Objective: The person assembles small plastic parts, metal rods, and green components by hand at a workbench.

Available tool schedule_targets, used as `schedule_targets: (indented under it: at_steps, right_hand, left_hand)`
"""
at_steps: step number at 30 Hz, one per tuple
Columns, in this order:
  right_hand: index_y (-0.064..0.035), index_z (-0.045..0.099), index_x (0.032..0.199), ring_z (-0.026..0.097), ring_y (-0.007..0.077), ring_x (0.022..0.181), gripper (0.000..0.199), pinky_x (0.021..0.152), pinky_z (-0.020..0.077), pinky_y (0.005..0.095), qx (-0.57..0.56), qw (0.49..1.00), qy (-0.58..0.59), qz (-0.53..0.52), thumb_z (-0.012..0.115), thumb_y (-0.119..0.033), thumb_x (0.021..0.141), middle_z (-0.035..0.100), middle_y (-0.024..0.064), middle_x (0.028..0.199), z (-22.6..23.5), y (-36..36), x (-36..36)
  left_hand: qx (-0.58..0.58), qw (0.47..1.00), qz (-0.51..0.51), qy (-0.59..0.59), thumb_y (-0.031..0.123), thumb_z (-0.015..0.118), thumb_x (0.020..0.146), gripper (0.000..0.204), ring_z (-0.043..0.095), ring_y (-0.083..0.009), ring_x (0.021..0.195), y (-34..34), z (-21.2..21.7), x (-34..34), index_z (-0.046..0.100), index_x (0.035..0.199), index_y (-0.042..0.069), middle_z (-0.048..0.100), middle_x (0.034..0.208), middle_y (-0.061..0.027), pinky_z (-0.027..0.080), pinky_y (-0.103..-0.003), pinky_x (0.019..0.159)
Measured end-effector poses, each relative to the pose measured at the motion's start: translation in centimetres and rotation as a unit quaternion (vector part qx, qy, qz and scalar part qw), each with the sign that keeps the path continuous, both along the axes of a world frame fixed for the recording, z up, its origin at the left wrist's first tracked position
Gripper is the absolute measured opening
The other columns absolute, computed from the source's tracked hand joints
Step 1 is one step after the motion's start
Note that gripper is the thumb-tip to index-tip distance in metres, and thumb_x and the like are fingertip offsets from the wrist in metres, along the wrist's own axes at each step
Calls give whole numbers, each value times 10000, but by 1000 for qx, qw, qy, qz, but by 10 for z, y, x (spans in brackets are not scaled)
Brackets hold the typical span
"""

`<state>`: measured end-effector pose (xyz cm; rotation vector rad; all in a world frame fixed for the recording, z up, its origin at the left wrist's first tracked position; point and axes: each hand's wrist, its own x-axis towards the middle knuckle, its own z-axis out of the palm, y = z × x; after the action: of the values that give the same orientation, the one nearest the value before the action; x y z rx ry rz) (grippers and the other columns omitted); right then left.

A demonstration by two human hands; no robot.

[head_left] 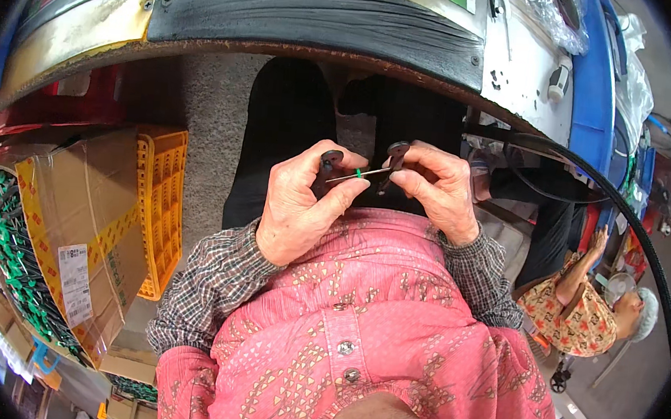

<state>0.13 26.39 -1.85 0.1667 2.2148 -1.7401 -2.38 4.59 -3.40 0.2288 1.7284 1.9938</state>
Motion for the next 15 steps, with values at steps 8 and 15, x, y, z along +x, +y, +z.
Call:
schedule_targets:
  at_steps: [8, 15]
  right_hand:
    - [11, 570, 1047, 588, 75, 746, 159, 674, 498, 224, -76, 997, 8, 6, 568, -107, 940, 633, 26, 828, 1, -9, -1]
    - [12, 583, 1051, 557, 51, 699, 165, 638, 475, 201, -86, 995, -16, -38, 549, -118, 955, 605, 10, 786, 6, -18, -1]
  left_hand:
    - [118, 989, 6, -89, 116, 520, 971, 182, 572, -76, 710, 1, 3, 0, 581, 1069, -26, 594, 877, -49, 505, -221, 645]
    - [168, 984, 43, -48, 100, 514, 968, 220, 616, -159, 902, 2, -5, 2, 597, 1110, -46, 597, 1128, -122, 522, -276, 811]
